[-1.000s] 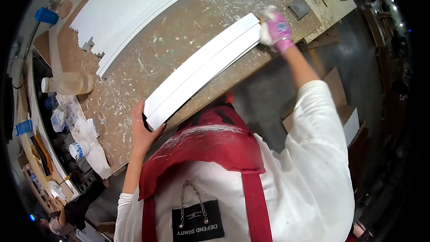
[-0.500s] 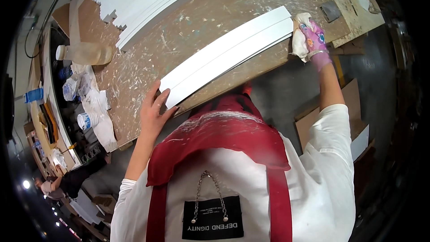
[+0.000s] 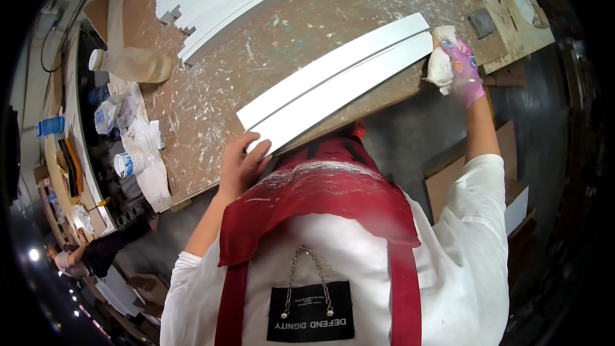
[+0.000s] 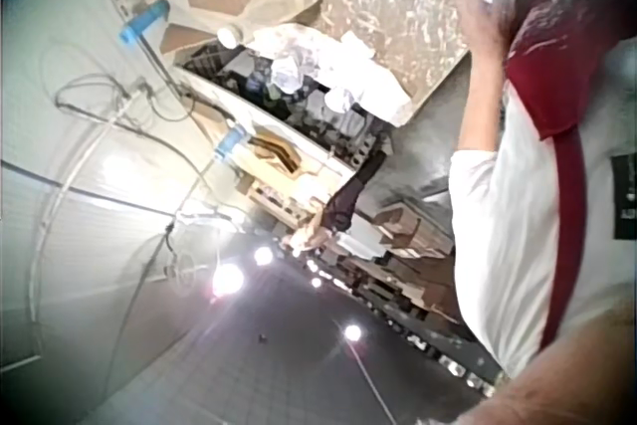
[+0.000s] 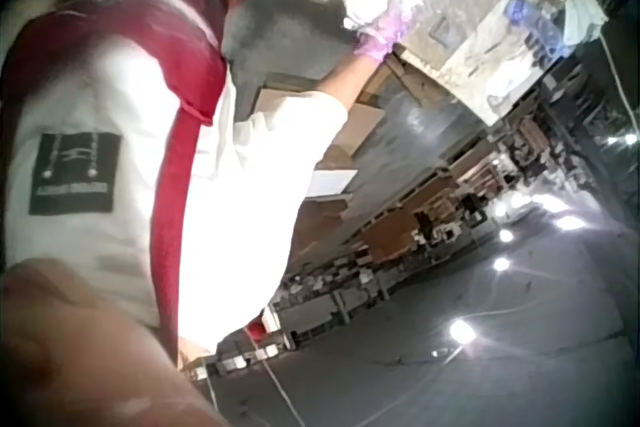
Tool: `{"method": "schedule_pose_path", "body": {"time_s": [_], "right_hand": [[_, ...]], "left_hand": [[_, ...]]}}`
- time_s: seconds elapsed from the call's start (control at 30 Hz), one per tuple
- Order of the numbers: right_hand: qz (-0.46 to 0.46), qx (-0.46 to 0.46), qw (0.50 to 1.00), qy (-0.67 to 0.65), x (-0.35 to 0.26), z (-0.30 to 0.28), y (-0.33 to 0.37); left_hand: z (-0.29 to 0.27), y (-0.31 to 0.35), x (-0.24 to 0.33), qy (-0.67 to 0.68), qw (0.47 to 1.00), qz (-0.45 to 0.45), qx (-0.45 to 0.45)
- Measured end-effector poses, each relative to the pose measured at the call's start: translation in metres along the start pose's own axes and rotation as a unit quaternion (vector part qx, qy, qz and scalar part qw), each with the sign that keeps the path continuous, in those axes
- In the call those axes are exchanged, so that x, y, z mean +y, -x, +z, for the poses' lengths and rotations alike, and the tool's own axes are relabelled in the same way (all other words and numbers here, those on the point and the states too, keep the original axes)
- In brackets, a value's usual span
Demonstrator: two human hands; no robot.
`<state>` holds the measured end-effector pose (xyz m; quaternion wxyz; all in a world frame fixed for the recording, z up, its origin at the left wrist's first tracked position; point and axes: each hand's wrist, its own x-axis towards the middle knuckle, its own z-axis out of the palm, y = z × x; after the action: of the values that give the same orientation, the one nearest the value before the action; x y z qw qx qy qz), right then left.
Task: The person cleans multiple white wooden planks by applying a liquid from a bottle onto a cloth and wiping the surfaces and edges. The person then stacks the cleaned planks together on a workbench and uses a small sanding block on the top of the stack.
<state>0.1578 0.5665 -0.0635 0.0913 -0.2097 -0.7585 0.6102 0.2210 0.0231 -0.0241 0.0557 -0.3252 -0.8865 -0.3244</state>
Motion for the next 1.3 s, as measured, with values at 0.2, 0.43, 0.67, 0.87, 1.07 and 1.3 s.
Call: {"method": "schedule_pose_path", "body": {"time_s": [0.2,0.43,0.67,0.87,1.07,1.3], "right_hand": [[0.091,-0.04,0.987,-0.125,-0.035,-0.008,-0.009],[0.002,0.04,0.997,-0.059,-0.035,0.045,-0.034],[-0.143,0.13,0.966,0.174,-0.067,0.075,-0.018],[-0.492,-0.221,0.763,0.356,-0.138,0.232,0.111],[-0.406,-0.146,0.793,0.43,-0.111,0.172,0.109],[0.164,0.138,0.927,-0.307,-0.042,0.026,0.099]], "left_hand": [[-0.035,-0.045,-0.002,0.09,0.985,-0.133,0.07],[-0.025,-0.046,-0.032,0.108,0.939,-0.326,0.01],[-0.01,-0.055,-0.023,-0.028,0.994,-0.103,-0.027],[0.004,-0.054,-0.028,-0.003,0.985,-0.173,-0.002],[-0.001,-0.066,-0.036,0.009,0.984,-0.176,-0.037],[0.007,-0.073,-0.038,0.013,0.979,-0.201,-0.024]]}}
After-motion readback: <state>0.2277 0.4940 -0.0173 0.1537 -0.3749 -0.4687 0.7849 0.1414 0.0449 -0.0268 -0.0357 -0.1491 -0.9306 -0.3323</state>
